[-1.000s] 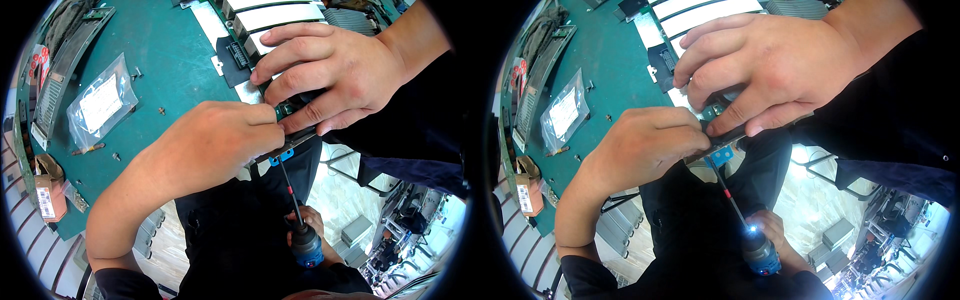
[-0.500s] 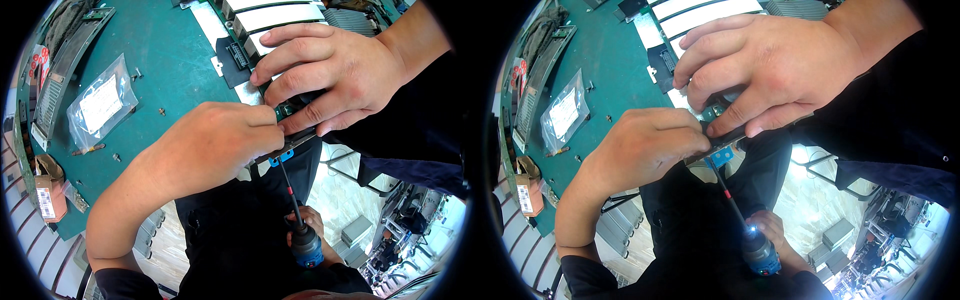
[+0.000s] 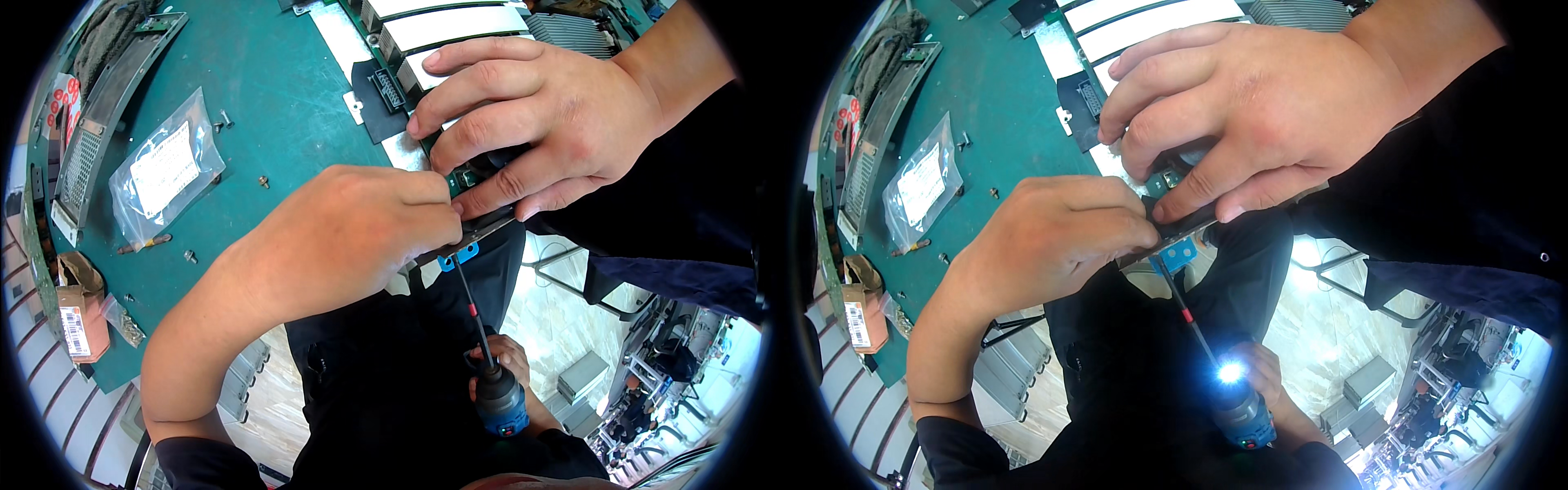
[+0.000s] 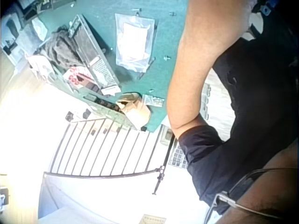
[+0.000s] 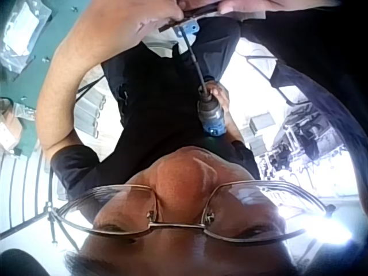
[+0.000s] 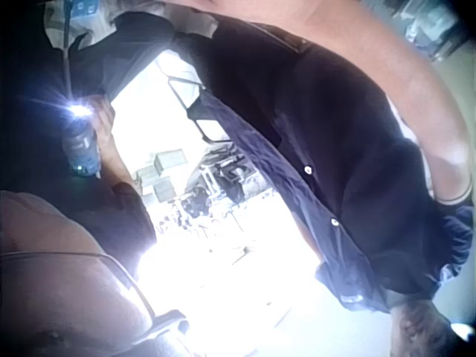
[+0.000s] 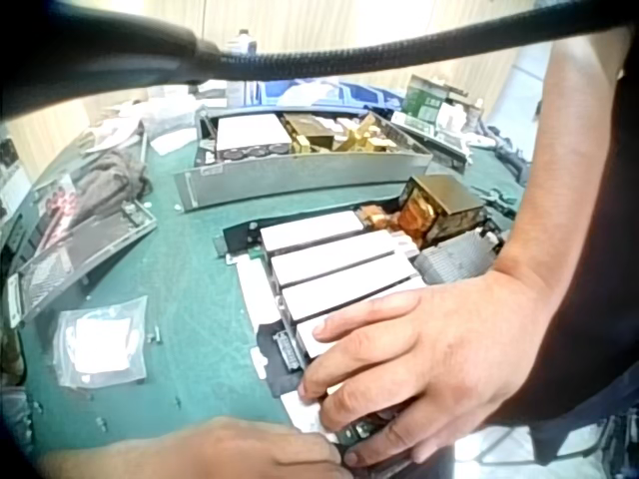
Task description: The person repairs electronic components by using an electric screwdriver to remove screws from a circuit board, handling various small parts and fasteners, and working on an internal assembly of a large device.
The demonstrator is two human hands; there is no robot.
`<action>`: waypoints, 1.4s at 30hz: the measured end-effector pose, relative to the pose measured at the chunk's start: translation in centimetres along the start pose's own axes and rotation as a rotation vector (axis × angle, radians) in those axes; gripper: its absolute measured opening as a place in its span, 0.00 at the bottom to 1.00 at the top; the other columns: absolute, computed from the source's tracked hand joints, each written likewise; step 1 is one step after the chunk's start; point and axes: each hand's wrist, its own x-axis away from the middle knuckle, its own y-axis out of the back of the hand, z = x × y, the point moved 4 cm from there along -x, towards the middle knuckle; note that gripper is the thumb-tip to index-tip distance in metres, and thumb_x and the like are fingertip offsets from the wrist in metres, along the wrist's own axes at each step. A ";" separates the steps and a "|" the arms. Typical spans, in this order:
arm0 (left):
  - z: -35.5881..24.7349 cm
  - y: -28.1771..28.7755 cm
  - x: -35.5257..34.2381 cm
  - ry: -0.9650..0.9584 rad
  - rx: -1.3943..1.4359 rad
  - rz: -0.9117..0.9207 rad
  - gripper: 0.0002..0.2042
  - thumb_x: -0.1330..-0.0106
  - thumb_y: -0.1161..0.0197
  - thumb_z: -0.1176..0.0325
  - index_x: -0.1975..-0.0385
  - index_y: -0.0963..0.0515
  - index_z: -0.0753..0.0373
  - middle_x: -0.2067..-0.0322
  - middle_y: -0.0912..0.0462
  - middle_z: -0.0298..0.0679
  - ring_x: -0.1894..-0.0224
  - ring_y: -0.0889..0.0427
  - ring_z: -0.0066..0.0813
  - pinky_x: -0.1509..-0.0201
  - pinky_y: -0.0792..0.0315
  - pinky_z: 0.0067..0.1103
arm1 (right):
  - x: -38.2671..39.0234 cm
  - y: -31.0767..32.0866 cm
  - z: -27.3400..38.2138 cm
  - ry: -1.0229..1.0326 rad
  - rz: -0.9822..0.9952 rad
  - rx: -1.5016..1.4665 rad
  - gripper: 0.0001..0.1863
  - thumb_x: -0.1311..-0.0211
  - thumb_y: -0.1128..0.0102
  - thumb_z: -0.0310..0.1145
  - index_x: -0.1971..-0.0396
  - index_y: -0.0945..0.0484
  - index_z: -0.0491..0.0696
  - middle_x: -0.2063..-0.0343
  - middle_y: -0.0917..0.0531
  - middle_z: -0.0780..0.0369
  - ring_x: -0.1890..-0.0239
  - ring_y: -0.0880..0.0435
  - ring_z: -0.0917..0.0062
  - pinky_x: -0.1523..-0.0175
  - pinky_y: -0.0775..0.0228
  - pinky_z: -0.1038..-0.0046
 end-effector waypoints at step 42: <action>-4.5 13.4 15.0 0.570 -0.401 -0.506 0.05 0.37 0.36 0.75 0.65 0.21 0.69 0.70 0.20 0.33 0.72 0.25 0.15 0.67 0.29 0.16 | 1.3 -2.7 2.9 0.524 -0.080 0.356 0.22 0.40 0.40 0.22 0.45 0.30 0.41 0.64 0.16 0.50 0.69 0.15 0.66 0.65 0.22 0.73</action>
